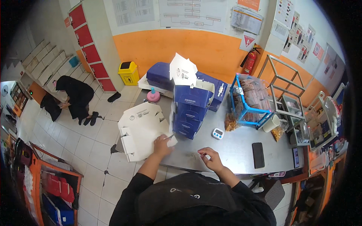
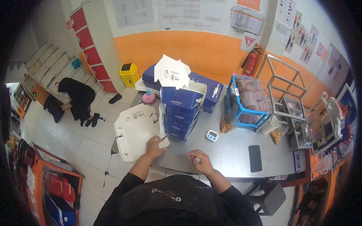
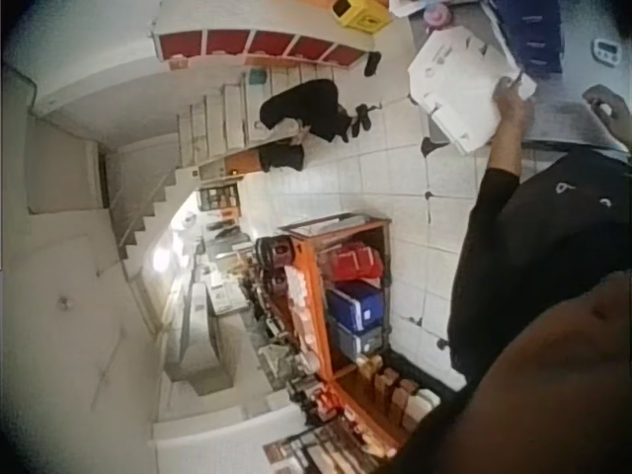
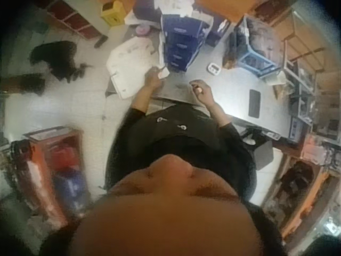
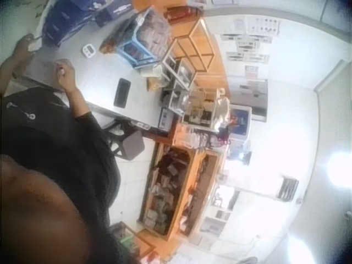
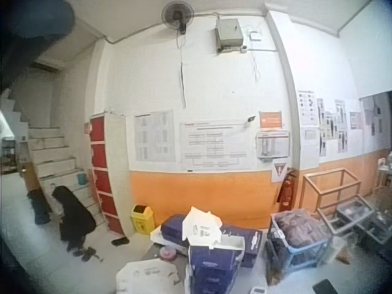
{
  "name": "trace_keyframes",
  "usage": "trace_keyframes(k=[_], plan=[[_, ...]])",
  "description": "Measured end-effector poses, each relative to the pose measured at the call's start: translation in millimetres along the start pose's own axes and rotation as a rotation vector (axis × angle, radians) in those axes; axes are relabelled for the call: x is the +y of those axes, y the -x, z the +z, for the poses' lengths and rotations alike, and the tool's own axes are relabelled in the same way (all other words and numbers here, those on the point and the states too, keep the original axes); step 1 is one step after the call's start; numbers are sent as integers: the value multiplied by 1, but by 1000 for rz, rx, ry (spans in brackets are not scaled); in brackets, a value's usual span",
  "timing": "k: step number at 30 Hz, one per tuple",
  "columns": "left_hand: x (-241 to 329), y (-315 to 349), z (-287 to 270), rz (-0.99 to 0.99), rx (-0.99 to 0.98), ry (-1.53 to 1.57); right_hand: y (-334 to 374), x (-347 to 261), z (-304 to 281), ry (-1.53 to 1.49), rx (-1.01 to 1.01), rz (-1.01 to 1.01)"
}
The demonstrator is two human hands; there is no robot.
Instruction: The person assembles cardboard boxes by folding the flaps and sides of pre-cut cardboard sheets by hand. The person takes flat cardboard sheets and folds them into three-dimensional boxes, stacking the assembled boxes on a metal table.
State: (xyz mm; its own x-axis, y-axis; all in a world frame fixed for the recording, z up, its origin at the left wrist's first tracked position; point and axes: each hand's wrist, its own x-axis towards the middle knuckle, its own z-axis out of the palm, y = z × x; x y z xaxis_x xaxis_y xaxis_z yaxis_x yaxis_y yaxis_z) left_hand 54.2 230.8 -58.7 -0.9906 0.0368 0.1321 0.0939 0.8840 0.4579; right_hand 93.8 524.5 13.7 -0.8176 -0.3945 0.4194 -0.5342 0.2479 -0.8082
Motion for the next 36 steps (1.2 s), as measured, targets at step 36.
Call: trace_keyframes(k=[36], plan=[[-30,87,-83,-598,-142,-339,-86,-37,175,-512,-268,629]])
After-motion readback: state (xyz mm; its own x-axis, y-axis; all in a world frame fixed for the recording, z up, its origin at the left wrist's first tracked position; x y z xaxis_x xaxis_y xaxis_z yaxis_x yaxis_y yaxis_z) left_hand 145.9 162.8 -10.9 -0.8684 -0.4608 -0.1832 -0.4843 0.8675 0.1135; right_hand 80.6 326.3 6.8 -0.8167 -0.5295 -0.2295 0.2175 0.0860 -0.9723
